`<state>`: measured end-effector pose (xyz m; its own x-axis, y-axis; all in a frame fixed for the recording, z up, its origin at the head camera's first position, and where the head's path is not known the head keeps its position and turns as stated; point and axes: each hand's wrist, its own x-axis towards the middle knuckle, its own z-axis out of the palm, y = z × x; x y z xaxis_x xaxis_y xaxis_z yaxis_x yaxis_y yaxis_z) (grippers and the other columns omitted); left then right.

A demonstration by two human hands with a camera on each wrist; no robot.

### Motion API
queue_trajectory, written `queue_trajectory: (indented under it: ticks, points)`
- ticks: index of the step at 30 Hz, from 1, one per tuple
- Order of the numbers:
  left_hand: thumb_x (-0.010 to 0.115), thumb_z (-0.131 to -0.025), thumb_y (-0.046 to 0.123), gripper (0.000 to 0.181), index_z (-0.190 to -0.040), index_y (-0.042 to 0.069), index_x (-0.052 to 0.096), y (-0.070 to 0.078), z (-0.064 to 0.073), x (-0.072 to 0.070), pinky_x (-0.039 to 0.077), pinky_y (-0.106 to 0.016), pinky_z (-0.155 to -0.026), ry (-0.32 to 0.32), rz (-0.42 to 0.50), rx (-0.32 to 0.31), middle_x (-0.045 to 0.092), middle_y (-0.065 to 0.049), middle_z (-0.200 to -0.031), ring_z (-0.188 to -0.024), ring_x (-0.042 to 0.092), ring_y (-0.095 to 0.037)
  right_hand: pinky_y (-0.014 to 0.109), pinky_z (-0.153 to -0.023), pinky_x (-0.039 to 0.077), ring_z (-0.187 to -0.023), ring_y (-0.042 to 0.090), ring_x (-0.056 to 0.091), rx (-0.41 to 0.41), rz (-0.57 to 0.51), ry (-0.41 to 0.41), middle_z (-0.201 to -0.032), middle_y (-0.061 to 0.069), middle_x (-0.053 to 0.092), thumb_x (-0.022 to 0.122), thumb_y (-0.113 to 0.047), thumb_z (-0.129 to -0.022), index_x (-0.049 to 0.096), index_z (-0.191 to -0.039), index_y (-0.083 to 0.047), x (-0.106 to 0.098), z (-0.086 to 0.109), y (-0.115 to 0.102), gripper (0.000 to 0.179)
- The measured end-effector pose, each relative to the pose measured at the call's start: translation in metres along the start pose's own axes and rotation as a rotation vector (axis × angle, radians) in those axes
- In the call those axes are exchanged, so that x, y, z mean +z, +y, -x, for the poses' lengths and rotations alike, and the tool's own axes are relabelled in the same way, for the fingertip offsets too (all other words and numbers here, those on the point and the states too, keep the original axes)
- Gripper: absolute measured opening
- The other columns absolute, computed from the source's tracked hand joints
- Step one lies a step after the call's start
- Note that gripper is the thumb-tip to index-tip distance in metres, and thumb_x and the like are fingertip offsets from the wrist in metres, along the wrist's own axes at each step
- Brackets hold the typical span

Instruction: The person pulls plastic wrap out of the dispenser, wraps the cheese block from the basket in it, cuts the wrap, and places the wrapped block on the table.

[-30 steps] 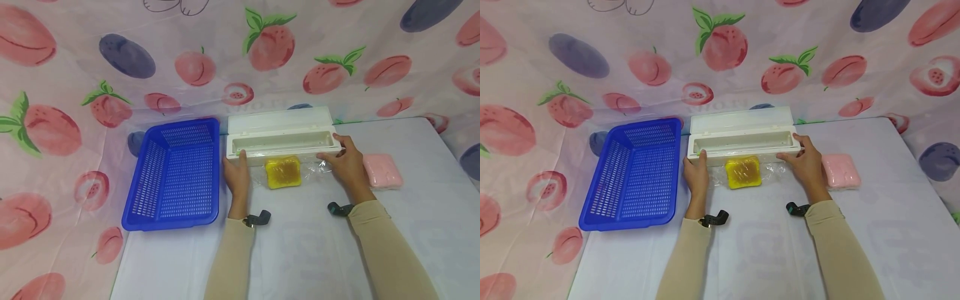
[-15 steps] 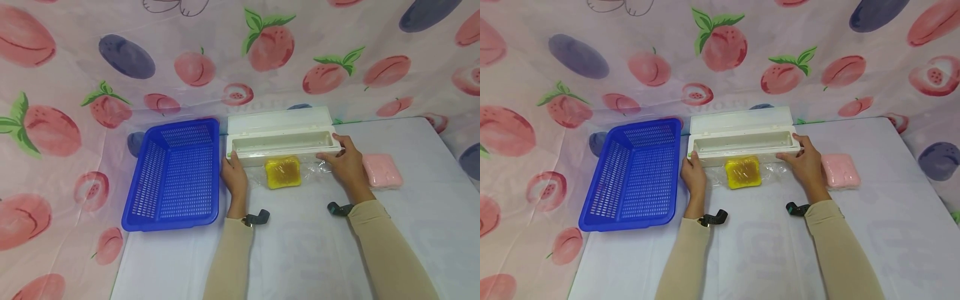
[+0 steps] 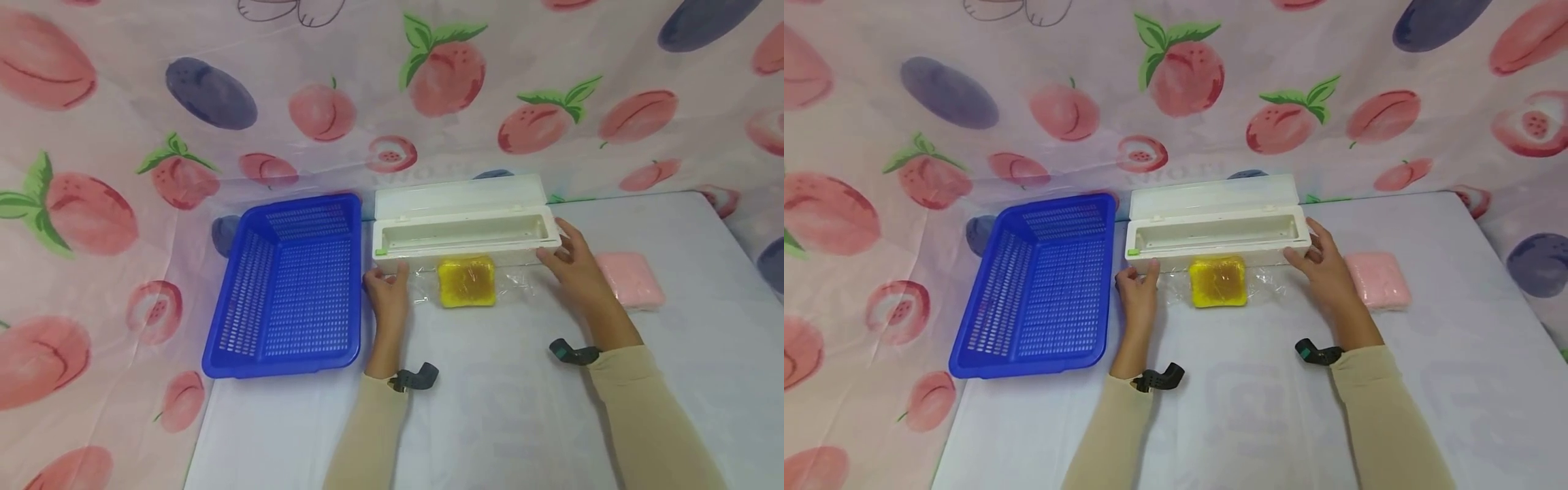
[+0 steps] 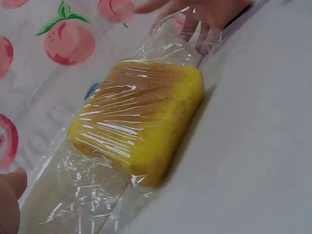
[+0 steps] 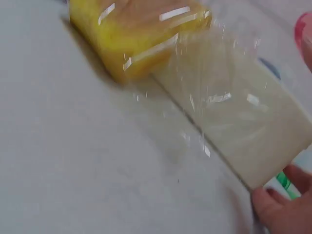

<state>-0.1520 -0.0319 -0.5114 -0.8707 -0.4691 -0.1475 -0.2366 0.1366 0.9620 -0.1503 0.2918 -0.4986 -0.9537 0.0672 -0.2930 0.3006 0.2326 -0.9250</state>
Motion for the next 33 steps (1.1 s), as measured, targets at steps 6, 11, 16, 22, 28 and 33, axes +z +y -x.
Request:
queue_trajectory:
  ticks: [6, 11, 16, 22, 28, 33]
  points:
    - [0.082, -0.086, 0.036, 0.063, -0.122, -0.001, 0.047, 0.004, 0.004, -0.002, 0.053, -0.041, -0.089, -0.171, -0.077, -0.033, 0.062, -0.016, -0.112, -0.101, 0.064, -0.027, 0.032, -0.105, 0.052, -0.128, 0.014, 0.053, 0.218, -0.314, 0.008, -0.161, 0.010, 0.024, 0.070, -0.050, -0.092, 0.001, -0.162, -0.015, 0.011, 0.020, -0.012, 0.104]
    - [0.089, -0.078, 0.036, 0.066, -0.124, 0.006, 0.054, 0.004, 0.003, 0.000, 0.051, -0.034, -0.083, -0.299, -0.144, 0.018, 0.066, -0.010, -0.106, -0.096, 0.061, -0.022, 0.021, -0.088, 0.054, -0.104, 0.004, 0.063, 0.232, -0.131, -0.117, -0.161, 0.019, 0.030, 0.064, -0.056, -0.095, -0.007, -0.160, -0.010, 0.021, 0.029, -0.015, 0.107]
    - [0.091, -0.075, 0.035, 0.044, -0.100, 0.009, 0.065, 0.003, 0.002, 0.002, 0.045, -0.031, -0.076, -0.335, -0.183, 0.081, 0.063, -0.002, -0.094, -0.089, 0.055, -0.018, 0.042, -0.103, 0.047, -0.131, 0.030, 0.053, 0.146, 0.116, -0.184, -0.157, 0.023, 0.041, 0.070, -0.053, -0.093, 0.009, -0.164, -0.014, 0.033, 0.030, -0.012, 0.101]
    - [0.088, -0.078, 0.018, 0.027, -0.081, 0.010, 0.063, -0.002, 0.000, 0.003, 0.050, -0.032, -0.091, -0.415, -0.083, 0.149, 0.073, -0.006, -0.099, -0.098, 0.064, -0.018, 0.062, -0.118, 0.032, -0.148, 0.043, 0.035, 0.059, 0.271, -0.128, -0.159, 0.020, 0.041, 0.077, -0.056, -0.086, 0.035, -0.159, -0.013, 0.051, 0.027, -0.011, 0.095]
    - [0.084, -0.081, 0.011, 0.028, -0.076, 0.013, 0.057, -0.003, -0.002, 0.002, 0.054, -0.026, -0.081, -0.488, -0.037, 0.151, 0.077, -0.012, -0.105, -0.097, 0.071, -0.018, 0.059, -0.115, 0.035, -0.141, 0.038, 0.045, 0.046, 0.221, -0.088, -0.150, 0.016, 0.054, 0.076, -0.051, -0.089, 0.051, -0.150, -0.012, 0.062, 0.027, -0.013, 0.076]
    - [0.082, -0.083, 0.017, 0.030, -0.073, 0.015, 0.054, -0.001, 0.003, -0.003, 0.050, -0.024, -0.070, -0.515, -0.163, 0.130, 0.078, -0.010, -0.105, -0.098, 0.072, -0.022, 0.054, -0.109, 0.039, -0.134, 0.036, 0.048, 0.103, 0.219, -0.096, -0.143, 0.016, 0.059, 0.073, -0.050, -0.091, 0.058, -0.142, -0.013, 0.063, 0.031, -0.013, 0.065]
